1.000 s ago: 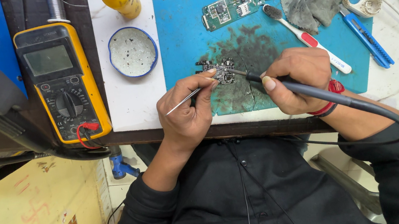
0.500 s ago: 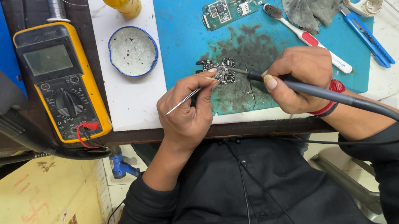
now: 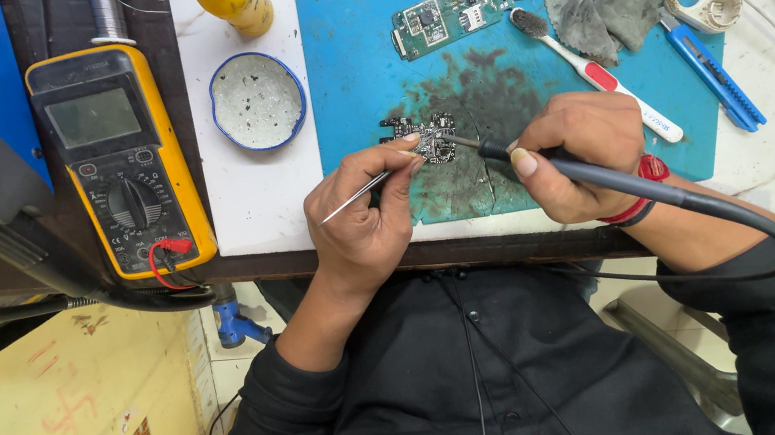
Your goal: The person uses a soldering iron and tweezers to apply solder to multiple points on a small circuit board. The person holds the board steady with tweezers while applying heat and solder to specific pads and components.
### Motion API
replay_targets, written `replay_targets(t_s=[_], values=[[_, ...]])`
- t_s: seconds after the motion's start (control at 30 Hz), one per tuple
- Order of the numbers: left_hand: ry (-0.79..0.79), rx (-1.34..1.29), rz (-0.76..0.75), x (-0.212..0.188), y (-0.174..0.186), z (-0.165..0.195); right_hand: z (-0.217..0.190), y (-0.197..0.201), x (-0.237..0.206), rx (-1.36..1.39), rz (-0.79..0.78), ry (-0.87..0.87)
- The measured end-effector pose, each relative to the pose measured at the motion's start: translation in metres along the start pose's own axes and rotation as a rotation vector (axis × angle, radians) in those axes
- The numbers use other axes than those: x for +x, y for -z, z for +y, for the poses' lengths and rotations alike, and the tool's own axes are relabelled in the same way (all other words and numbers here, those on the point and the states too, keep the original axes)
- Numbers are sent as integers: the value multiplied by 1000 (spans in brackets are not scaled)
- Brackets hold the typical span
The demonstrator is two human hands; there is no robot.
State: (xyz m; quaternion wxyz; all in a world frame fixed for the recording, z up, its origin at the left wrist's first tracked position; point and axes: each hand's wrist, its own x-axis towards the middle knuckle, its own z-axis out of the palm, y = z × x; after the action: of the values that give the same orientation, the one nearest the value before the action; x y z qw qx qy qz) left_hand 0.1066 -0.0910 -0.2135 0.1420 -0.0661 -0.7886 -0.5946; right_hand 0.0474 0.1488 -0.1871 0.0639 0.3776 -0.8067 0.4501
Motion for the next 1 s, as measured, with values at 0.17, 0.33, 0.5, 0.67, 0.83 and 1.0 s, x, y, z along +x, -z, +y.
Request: replay_targets(t_s=[0.17,0.33,0.5,0.67,0.83,1.0], values=[[6,-3,-3,0,1,0,1,-1,-1,13,-3,0],[4,-2,-2,0,1,1,1,-1,-1,7,-1,-6],[7,-5,-9,0,2,1,0,-1,-1,1,1,-8],[4,1,-14,0,3,1,0,-1,0,2,-2,-6],[6,-2,-22,0,3,1,0,-2,0,-6,1,-4],[-1,-2,-17,0,3,1,0,-3,0,-1,3,8]])
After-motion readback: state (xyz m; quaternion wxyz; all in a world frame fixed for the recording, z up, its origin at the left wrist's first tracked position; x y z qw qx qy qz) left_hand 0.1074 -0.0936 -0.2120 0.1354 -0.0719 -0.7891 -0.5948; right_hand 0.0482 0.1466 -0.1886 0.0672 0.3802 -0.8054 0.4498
